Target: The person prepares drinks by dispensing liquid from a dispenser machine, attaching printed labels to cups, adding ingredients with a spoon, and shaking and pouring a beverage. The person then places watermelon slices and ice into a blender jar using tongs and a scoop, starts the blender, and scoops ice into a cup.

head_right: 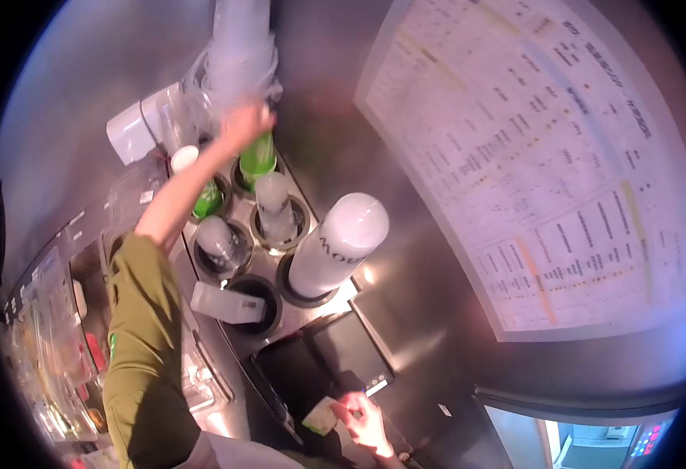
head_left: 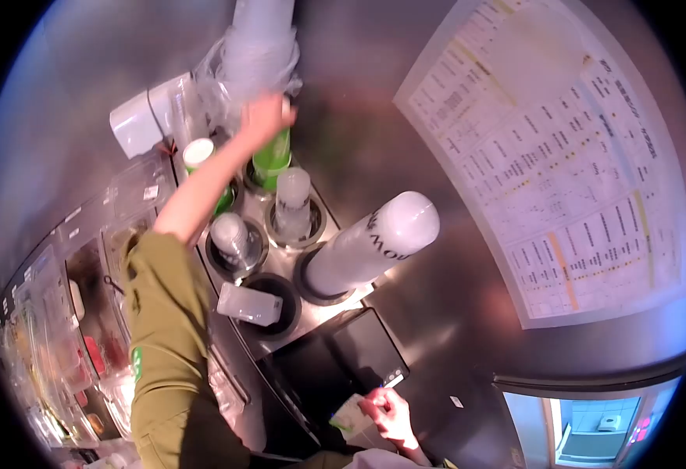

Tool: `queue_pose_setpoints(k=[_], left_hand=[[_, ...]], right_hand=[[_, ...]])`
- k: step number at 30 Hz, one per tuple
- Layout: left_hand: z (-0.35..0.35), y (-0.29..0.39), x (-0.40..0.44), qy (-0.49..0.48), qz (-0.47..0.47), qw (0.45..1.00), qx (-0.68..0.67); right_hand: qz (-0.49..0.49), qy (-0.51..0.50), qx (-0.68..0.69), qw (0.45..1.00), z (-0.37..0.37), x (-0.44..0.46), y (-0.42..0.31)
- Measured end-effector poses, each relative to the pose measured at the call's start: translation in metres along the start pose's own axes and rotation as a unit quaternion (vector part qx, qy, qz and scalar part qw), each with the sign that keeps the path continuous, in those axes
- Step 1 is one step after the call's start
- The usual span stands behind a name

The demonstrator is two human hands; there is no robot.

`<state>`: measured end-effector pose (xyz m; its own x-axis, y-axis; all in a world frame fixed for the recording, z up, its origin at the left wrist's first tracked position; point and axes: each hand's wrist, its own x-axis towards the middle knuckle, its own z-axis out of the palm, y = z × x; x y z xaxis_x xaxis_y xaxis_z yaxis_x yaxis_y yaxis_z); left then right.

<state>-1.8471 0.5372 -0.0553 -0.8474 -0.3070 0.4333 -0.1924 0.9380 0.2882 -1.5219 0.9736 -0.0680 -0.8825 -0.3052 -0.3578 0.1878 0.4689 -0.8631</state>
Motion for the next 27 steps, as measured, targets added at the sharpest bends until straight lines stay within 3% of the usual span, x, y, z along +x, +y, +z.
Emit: queue_pose_setpoints(k=[1,3,5,6,7,9,10,12,13,14,15,16,19,20,22,23,25,27], left_hand=[[-0.004,-0.007,0.025,0.023,-0.032,0.998,-0.04],[-0.051,0.029,0.03,-0.024,0.052,0.995,0.084],[-0.108,0.051,0.007,-0.04,0.044,0.996,0.065],[-0.131,0.061,-0.009,-0.047,0.041,0.996,0.058],[-0.15,0.054,-0.024,0.005,0.021,0.999,0.027],[-0.194,0.03,-0.073,0.104,-0.016,0.988,-0.108],[-0.206,0.023,-0.106,0.055,-0.137,0.94,-0.307],[-0.214,0.043,-0.182,0.1,-0.226,0.809,-0.533],[-0.219,0.051,-0.222,0.059,-0.262,0.731,-0.627],[-0.222,0.062,-0.256,0.046,-0.287,0.621,-0.728],[-0.229,0.08,-0.285,0.064,-0.319,0.539,-0.777],[-0.231,0.091,-0.31,0.089,-0.312,0.496,-0.805],[-0.246,0.117,-0.376,0.114,-0.335,0.461,-0.814],[-0.244,0.123,-0.395,0.138,-0.342,0.472,-0.801],[-0.25,0.149,-0.429,0.163,-0.339,0.435,-0.818],[-0.24,0.157,-0.449,0.178,-0.311,0.44,-0.823],[-0.253,0.182,-0.472,0.254,-0.377,0.457,-0.764],[-0.246,0.187,-0.507,0.229,-0.314,0.41,-0.825]], right_hand=[[0.013,-0.008,-0.007,1.0,0.001,0.003,-0.011],[-0.044,-0.02,0.003,0.999,0.002,0.011,-0.022],[-0.095,-0.022,0.03,0.995,-0.001,0.015,-0.014],[-0.077,-0.013,0.048,0.996,-0.004,0.017,-0.017],[-0.042,0.01,0.012,0.999,-0.006,0.021,-0.02],[-0.157,0.037,0.085,0.983,-0.005,0.032,-0.034],[-0.185,0.03,0.14,0.972,-0.003,0.037,-0.053],[-0.251,0.01,0.256,0.933,0.01,0.05,-0.099],[-0.279,-0.003,0.317,0.906,0.021,0.053,-0.119],[-0.303,-0.017,0.326,0.895,0.03,0.054,-0.142],[-0.327,-0.031,0.332,0.884,0.038,0.054,-0.162],[-0.348,-0.078,0.337,0.871,0.046,0.054,-0.171],[-0.381,-0.157,0.319,0.854,0.06,0.032,-0.179],[-0.402,-0.171,0.302,0.847,0.062,0.02,-0.175],[-0.463,-0.133,0.218,0.849,0.067,0.004,-0.163],[-0.448,-0.114,0.191,0.866,0.07,-0.008,-0.159],[-0.471,-0.081,0.106,0.872,0.071,-0.034,-0.149],[-0.437,-0.149,0.114,0.88,0.078,-0.048,-0.129]])
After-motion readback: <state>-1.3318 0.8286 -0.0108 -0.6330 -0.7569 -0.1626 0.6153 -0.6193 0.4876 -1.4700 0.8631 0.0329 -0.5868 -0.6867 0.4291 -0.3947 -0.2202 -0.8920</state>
